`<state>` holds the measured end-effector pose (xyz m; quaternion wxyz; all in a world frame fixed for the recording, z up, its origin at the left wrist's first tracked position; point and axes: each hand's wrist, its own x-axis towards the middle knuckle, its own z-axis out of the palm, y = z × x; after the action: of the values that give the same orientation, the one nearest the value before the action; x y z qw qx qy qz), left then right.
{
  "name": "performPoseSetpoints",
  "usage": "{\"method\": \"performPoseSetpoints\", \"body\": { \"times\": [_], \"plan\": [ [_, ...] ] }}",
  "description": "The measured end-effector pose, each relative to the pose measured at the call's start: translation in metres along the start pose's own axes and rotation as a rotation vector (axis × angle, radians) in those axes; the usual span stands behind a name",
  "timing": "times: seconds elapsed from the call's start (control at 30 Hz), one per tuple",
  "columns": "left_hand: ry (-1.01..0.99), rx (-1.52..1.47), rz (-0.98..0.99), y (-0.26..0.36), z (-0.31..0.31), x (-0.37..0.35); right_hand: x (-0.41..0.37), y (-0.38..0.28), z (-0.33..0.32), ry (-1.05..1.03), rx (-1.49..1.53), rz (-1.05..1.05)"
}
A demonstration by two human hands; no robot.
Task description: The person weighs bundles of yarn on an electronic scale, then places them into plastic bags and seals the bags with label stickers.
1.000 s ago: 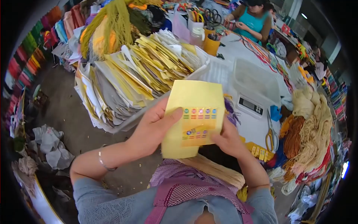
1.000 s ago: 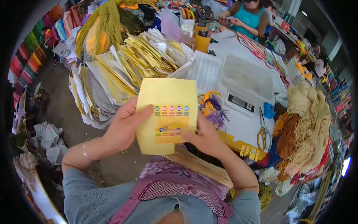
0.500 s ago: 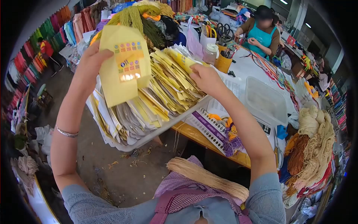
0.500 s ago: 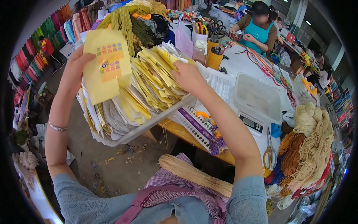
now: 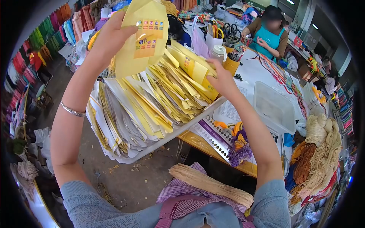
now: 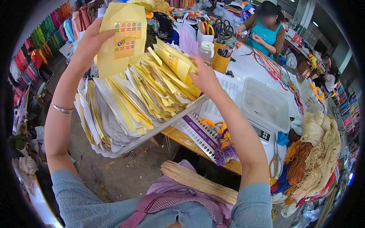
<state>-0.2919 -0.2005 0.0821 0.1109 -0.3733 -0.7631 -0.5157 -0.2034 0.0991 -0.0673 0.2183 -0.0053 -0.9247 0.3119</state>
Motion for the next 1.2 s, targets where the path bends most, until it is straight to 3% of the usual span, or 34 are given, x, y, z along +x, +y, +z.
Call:
{"method": "performPoseSetpoints", "body": {
  "times": [0.07,0.13,0.17,0.27,0.33,0.37,0.47,0.53,0.7,1.0,1.2],
  "plan": [
    [0.033,-0.056,-0.057,-0.005,0.002,0.007,0.002,0.002,-0.003,-0.012,0.083,0.024],
    [0.047,-0.107,-0.113,-0.008,0.005,0.013,0.001,0.01,0.001,0.026,0.018,-0.166],
    [0.064,-0.157,-0.169,-0.009,0.006,0.014,0.002,0.015,0.002,0.028,0.02,-0.163],
    [0.095,-0.259,-0.271,0.002,0.011,0.014,0.001,0.019,0.002,-0.032,0.015,-0.103],
    [0.131,-0.342,-0.281,-0.018,0.012,0.024,0.001,0.002,-0.006,-0.119,0.092,0.097],
    [0.167,-0.425,-0.291,-0.029,0.011,0.028,-0.001,-0.005,-0.006,-0.12,0.093,0.097],
    [0.126,-0.373,-0.339,-0.025,0.014,0.025,-0.009,-0.026,0.001,-0.103,-0.024,0.06],
    [0.096,-0.366,-0.344,-0.026,0.013,0.024,-0.017,-0.034,0.006,-0.105,-0.234,-0.091],
    [0.083,-0.392,-0.351,-0.035,0.01,0.025,-0.001,0.003,0.005,0.045,-0.141,-0.044],
    [0.117,-0.445,-0.399,-0.041,0.02,0.032,0.007,0.019,-0.005,-0.008,0.042,0.087],
    [0.007,-0.462,-0.432,-0.046,0.035,0.036,0.011,0.025,-0.005,-0.023,0.068,0.109]
  ]
}}
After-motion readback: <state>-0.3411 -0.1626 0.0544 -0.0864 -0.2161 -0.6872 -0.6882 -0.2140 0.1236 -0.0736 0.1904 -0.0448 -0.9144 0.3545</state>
